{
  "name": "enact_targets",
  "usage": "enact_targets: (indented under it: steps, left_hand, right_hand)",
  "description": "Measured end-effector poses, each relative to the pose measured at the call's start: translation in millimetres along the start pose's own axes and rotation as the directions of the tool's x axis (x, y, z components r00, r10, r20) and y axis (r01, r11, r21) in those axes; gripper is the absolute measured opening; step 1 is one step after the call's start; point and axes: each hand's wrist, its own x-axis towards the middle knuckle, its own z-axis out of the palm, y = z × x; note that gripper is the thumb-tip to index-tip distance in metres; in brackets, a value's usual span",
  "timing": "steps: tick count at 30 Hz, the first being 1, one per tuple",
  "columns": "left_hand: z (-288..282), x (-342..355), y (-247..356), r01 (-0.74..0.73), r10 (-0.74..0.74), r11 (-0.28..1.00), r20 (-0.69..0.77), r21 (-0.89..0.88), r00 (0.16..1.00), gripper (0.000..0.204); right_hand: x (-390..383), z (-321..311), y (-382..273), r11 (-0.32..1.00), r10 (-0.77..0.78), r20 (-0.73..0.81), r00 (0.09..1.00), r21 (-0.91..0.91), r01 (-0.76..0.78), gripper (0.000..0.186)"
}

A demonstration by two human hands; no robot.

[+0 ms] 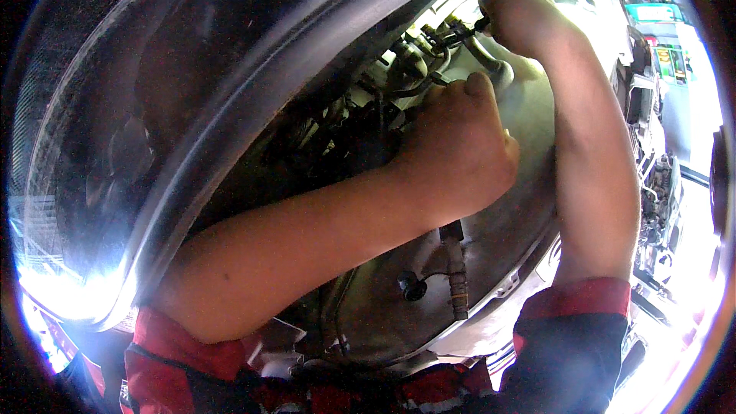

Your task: The person unscrews and removes components of an air conditioning system under a car hood using a socket wrench and by hand, then handles a replacement expansion valve block.

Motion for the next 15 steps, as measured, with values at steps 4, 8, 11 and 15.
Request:
enact_targets:
  steps: [4, 8, 11, 15]
  left_hand:
    - [0.1, -1.7, -1.1, -0.012, 0.012, 1.000, -0.018, -0.006, 1.000, 0.045]
    - [0.8, -1.8, 5.0, 0.001, -0.001, 1.000, 0.006, 0.004, 1.000, 0.043]
    - [1.5, -1.3, 5.5, -0.018, 0.018, 0.999, -0.017, 0.042, 1.000, 0.042]
    - [-1.8, -2.4, 3.8, -0.046, 0.050, 0.996, -0.049, 0.071, 0.998, 0.042]
  right_hand:
    - [8.0, 7.2, 2.5, 0.999, -0.044, -0.085, 0.995, 0.003, 0.044, 0.009]
    - [33.5, 47.3, 29.5, 0.998, -0.030, 0.084, 0.996, -0.056, 0.035, 0.019]
    - [45.2, 52.9, 25.6, 0.998, 0.006, 0.239, 0.971, -0.063, 0.009, 0.032]
    - [45.9, 52.4, 19.9, 0.998, 0.009, 0.265, 0.964, -0.066, 0.009, 0.026]
